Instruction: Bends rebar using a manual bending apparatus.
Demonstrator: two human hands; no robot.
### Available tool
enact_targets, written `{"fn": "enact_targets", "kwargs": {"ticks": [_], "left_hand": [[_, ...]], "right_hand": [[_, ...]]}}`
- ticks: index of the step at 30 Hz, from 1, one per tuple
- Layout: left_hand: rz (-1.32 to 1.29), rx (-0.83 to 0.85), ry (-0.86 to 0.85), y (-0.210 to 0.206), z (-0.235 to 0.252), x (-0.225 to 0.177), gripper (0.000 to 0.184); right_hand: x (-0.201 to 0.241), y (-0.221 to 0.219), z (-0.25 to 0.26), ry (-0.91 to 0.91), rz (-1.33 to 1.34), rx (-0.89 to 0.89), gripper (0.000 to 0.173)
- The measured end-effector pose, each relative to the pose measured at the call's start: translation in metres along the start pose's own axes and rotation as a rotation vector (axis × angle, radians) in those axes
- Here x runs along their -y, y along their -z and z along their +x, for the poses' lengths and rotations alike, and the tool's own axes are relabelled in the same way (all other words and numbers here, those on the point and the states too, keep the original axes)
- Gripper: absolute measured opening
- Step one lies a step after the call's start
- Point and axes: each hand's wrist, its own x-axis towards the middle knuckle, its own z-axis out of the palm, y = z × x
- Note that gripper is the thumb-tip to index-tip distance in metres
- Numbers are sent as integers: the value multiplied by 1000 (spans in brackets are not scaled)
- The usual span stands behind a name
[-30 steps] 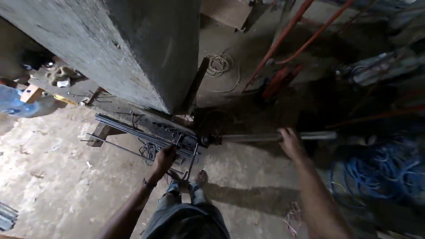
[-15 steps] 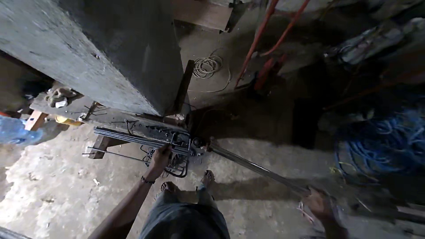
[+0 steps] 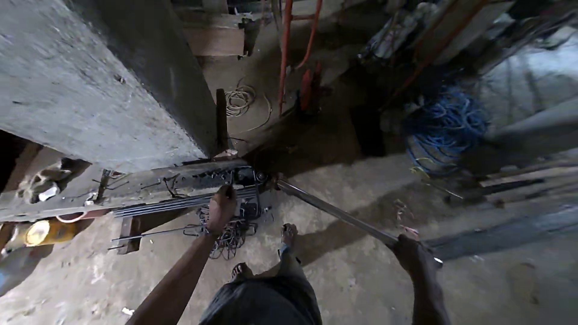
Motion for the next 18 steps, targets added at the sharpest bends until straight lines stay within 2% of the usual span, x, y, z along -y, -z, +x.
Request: {"fn": "enact_targets", "kwargs": {"ticks": [1, 3, 5, 6, 8, 13, 18], "left_hand": [[101, -72, -86, 3, -10, -2, 45], [197, -158, -272, 0, -29, -4, 46], [302, -4, -360, -11, -47, -10, 48], [360, 101, -355, -17, -52, -12, 52], [383, 177, -310, -28, -53, -17, 56], [260, 204, -191, -31, -51, -28, 43], [254, 159, -198, -32, -54, -30, 37]], "right_hand": [[-2, -5, 1, -4, 10, -12, 46], [-3, -8, 2, -22, 45, -30, 47], [-3, -7, 1, -24, 52, -24, 49], [-1, -6, -1, -24, 48, -12, 49], [2, -1, -3, -18, 41, 3, 50], [-1, -8, -6, -8, 43, -32, 53], [-1, -15, -15, -29, 97, -90, 48]]}}
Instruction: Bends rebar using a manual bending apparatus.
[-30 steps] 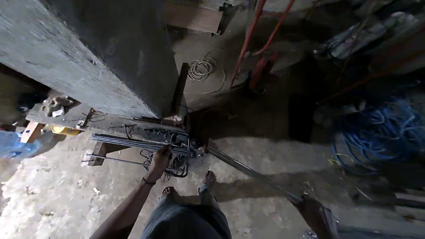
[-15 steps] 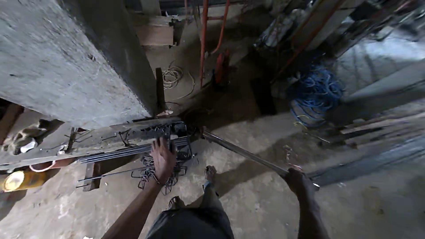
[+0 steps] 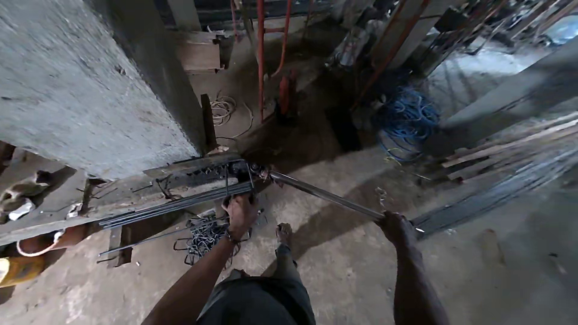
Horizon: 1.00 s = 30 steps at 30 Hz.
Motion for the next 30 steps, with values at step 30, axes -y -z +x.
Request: {"fn": "enact_targets", "kwargs": {"ticks": [30], "left_hand": [[-220, 266, -28, 60, 67, 80, 40]], "right_hand": [[13, -22, -85, -152, -3, -96, 36]]}}
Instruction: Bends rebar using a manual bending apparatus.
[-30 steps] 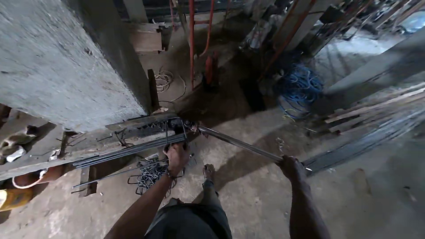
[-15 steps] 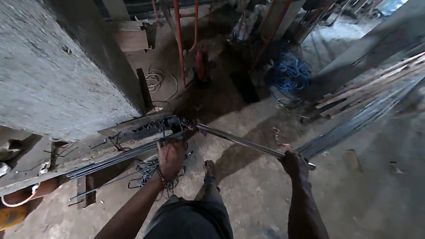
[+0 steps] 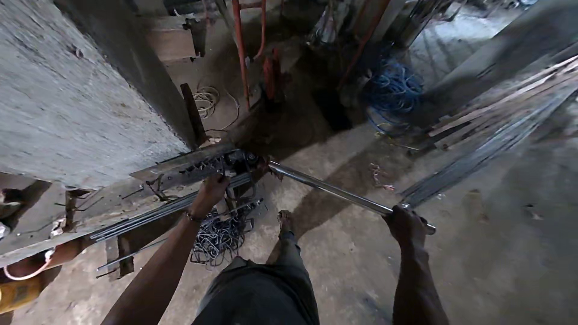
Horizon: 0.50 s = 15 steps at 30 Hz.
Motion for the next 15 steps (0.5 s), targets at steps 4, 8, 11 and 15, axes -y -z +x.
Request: {"fn": "enact_targets", "kwargs": {"ticks": [4, 8, 11, 15], "left_hand": [[25, 16, -37, 2, 5, 2, 40], [9, 15, -33, 1, 5, 3, 41], [9, 20, -9, 2, 4, 3, 41], [1, 31, 44, -2, 0, 1, 42]], "right_hand": [[0, 10, 24, 42, -35, 35, 39], [1, 5, 13, -7, -37, 38, 38], [3, 5, -15, -24, -11, 18, 39], [2, 19, 26, 40, -81, 51, 36]]}}
